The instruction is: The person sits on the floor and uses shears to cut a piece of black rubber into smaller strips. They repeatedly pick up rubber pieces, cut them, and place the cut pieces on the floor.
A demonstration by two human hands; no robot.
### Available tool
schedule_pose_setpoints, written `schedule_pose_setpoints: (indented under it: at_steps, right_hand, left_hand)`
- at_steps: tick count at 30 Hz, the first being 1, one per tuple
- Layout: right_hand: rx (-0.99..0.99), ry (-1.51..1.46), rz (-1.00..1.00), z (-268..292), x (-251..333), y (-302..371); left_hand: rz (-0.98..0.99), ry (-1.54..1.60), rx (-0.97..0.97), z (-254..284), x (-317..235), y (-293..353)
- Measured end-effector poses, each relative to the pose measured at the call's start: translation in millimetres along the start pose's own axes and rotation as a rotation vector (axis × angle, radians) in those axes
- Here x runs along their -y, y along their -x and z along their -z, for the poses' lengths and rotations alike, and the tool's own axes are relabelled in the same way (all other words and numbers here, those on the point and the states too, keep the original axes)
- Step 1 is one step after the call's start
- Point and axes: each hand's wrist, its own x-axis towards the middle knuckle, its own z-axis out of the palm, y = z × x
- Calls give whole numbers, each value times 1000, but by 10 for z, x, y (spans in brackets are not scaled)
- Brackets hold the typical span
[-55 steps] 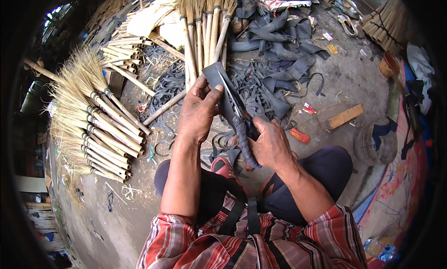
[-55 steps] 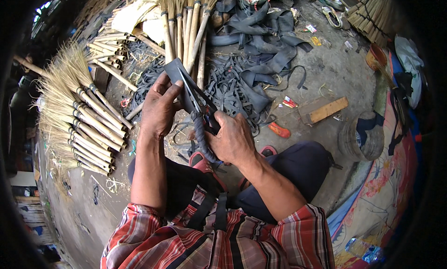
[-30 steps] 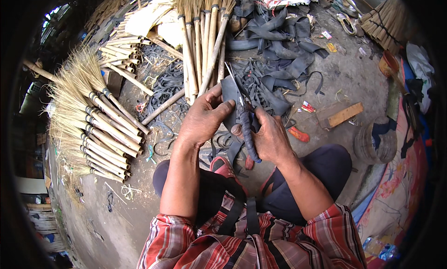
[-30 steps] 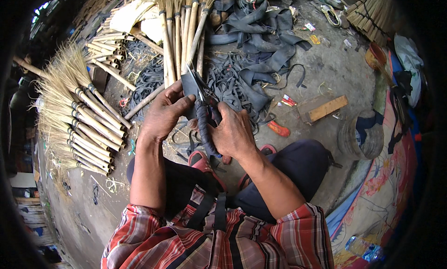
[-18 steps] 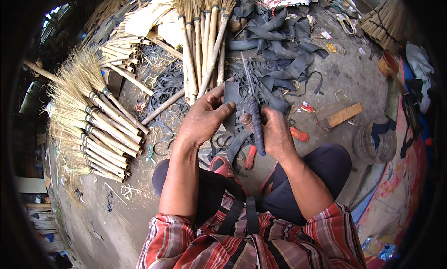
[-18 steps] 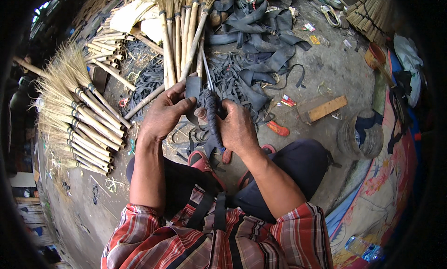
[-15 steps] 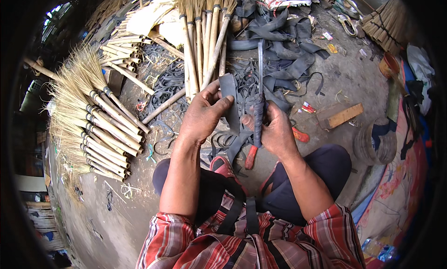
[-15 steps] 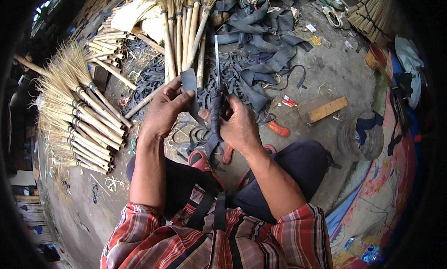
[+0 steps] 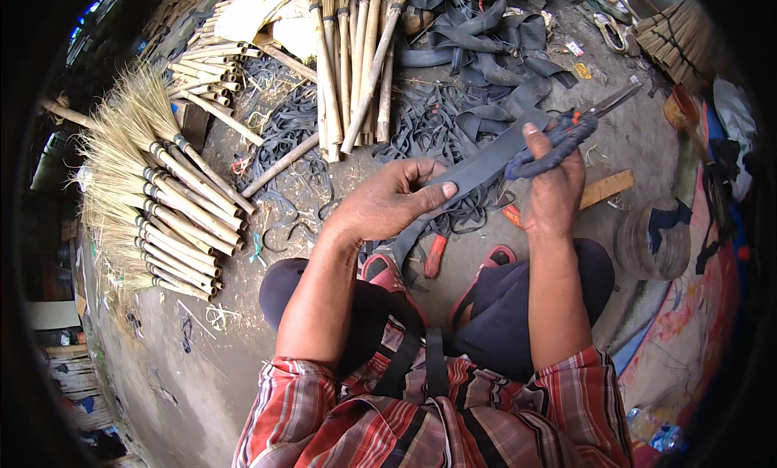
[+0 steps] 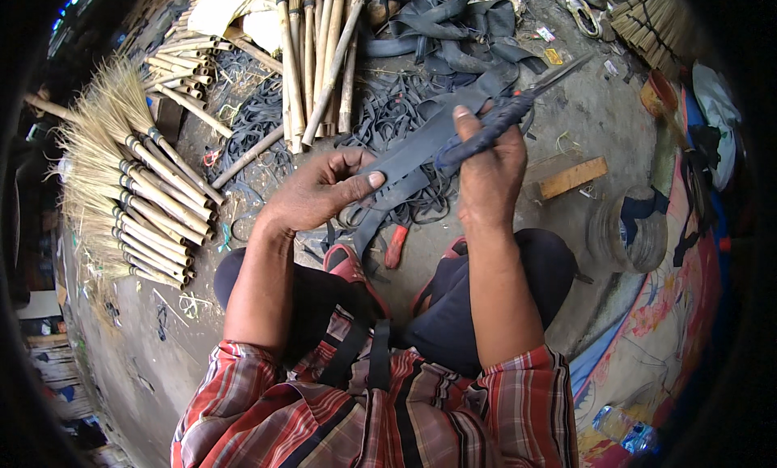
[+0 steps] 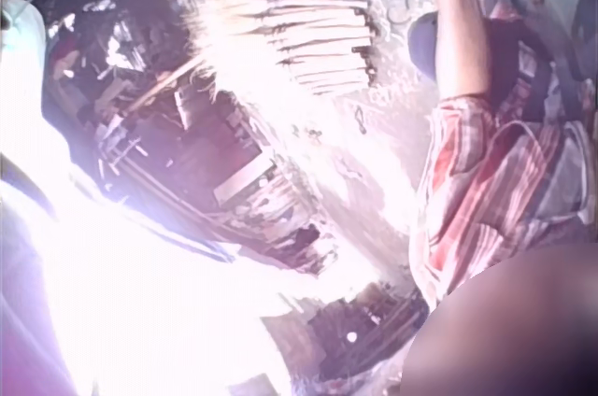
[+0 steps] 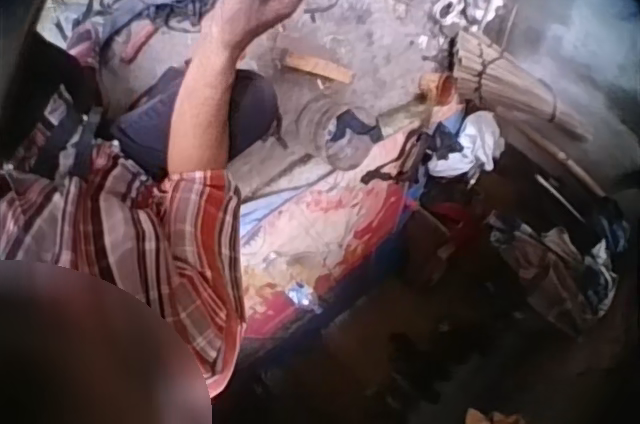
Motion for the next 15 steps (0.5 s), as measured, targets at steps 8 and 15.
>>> schedule_pose_setpoints:
  at_steps: [8, 15]
  right_hand:
    - [-85, 95, -55, 315, 160, -170]
    - [265, 328, -379, 47, 89, 202]
  left_hand:
    - [12, 214, 6, 93, -233, 168]
    - [-28, 535, -210, 55, -255, 36]
